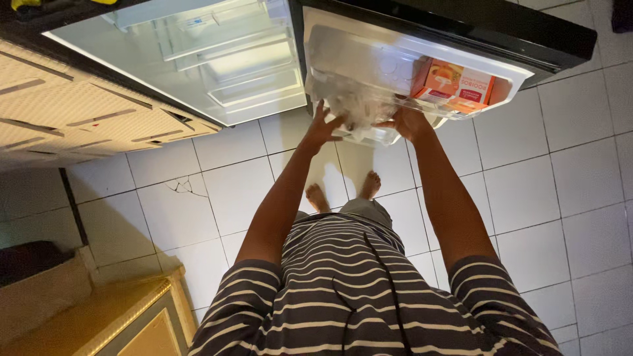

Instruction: The person wipes the exterior of a small refrigerator with a yellow cloth and a spray bottle, then places a few items into the freezer compartment. The person continues wiping the top and sides of the appliance.

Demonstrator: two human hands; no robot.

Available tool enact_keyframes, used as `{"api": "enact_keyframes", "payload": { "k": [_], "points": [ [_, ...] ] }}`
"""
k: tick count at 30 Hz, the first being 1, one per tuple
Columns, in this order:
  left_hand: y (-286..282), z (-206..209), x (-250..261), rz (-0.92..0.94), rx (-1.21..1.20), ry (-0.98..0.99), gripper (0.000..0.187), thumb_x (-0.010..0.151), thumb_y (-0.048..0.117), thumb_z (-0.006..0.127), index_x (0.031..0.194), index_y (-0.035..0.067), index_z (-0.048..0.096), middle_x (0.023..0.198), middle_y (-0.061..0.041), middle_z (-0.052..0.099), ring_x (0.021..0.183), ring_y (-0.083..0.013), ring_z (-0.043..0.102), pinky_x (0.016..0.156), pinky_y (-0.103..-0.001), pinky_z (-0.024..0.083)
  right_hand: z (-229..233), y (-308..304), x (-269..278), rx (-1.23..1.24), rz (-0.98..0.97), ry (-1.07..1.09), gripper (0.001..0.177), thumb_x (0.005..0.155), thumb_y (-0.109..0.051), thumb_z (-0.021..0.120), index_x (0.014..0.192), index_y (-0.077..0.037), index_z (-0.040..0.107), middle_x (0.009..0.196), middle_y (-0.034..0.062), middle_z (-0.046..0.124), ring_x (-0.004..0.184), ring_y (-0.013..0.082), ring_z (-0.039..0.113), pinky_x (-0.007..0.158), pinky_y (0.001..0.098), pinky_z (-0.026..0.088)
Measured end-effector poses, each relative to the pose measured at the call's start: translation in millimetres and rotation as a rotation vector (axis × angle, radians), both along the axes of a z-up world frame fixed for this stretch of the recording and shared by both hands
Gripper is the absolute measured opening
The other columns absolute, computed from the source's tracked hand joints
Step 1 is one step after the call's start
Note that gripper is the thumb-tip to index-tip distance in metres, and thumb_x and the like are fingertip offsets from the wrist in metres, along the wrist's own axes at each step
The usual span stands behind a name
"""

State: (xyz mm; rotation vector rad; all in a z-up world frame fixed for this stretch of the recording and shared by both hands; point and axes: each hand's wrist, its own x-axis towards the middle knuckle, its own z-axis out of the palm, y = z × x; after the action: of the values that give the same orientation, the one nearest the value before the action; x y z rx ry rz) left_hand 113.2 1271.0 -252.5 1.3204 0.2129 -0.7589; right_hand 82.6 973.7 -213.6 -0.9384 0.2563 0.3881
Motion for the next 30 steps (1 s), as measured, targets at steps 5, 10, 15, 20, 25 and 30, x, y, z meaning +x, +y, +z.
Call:
{"api": "enact_keyframes", "payload": {
  "k": [5, 10, 15, 20, 25, 30],
  "points": [
    [-5.4, -15.3, -3.5, 0.003, -0.490, 0.115, 0.044, 0.097, 0.015, 0.063, 0.133, 0.006, 0.039, 0.141, -0.021, 0.057, 0.107, -0.0403, 0.067, 0.084, -0.058, 0.061, -11.0, -5.6, -9.1, 0.008, -0.089, 0.099, 0.044, 0.103, -0.037, 0.047, 0.141, -0.015, 0.050, 0.138, 0.0103, 0.062, 0.120, 0.0345, 0.067, 0.093, 0.0627, 0.058],
    [-9.6, -15.8, -9.4, 0.044, -0.307, 0.106, 0.039, 0.098, 0.015, 0.063, 0.132, 0.003, 0.048, 0.123, -0.015, 0.066, 0.093, -0.0312, 0.075, 0.081, -0.049, 0.067, -41.7, -3.8, -33.0, 0.029, -0.171, 0.071, 0.048, 0.107, -0.037, 0.054, 0.145, -0.007, 0.051, 0.136, 0.0134, 0.061, 0.120, 0.0335, 0.065, 0.100, 0.0614, 0.059],
    [-34.3, -21.1, -11.8, 0.093, -0.146, 0.125, 0.038, 0.094, 0.010, 0.069, 0.125, 0.000, 0.050, 0.109, -0.017, 0.066, 0.084, -0.0305, 0.075, 0.076, -0.045, 0.064, -52.2, 26.3, -51.3, -0.185, -0.095, 0.122, 0.054, 0.098, -0.029, 0.070, 0.141, -0.005, 0.048, 0.128, 0.0132, 0.062, 0.104, 0.0294, 0.068, 0.084, 0.0555, 0.064],
    [-48.0, -37.5, -11.5, 0.049, -0.238, 0.116, 0.050, 0.096, 0.010, 0.073, 0.130, -0.005, 0.040, 0.112, -0.016, 0.062, 0.092, -0.0336, 0.072, 0.083, -0.052, 0.063, -59.4, 42.7, -43.4, -0.511, -0.204, 0.140, 0.060, 0.093, -0.018, 0.082, 0.140, -0.003, 0.049, 0.128, 0.0141, 0.068, 0.098, 0.0215, 0.070, 0.065, 0.0351, 0.059],
    [-27.3, -40.3, -8.3, 0.012, -0.037, 0.070, 0.076, 0.093, 0.022, 0.069, 0.153, 0.009, 0.026, 0.133, -0.014, 0.061, 0.105, -0.0311, 0.072, 0.086, -0.048, 0.063, -75.2, 32.1, -4.2, -0.844, -0.244, -0.049, 0.064, 0.083, -0.019, 0.079, 0.140, -0.004, 0.055, 0.120, 0.0151, 0.070, 0.089, 0.0240, 0.068, 0.065, 0.0365, 0.058],
    [1.9, -26.6, -14.7, -0.017, 0.117, -0.049, 0.065, 0.095, 0.029, 0.070, 0.150, 0.008, 0.043, 0.135, -0.016, 0.064, 0.105, -0.0279, 0.071, 0.082, -0.041, 0.063, -59.4, 24.0, 7.8, -1.386, -0.356, -0.387, 0.081, 0.074, -0.036, 0.099, 0.127, 0.005, 0.054, 0.122, 0.0234, 0.062, 0.111, 0.0381, 0.060, 0.093, 0.0485, 0.050]
  ]
}}
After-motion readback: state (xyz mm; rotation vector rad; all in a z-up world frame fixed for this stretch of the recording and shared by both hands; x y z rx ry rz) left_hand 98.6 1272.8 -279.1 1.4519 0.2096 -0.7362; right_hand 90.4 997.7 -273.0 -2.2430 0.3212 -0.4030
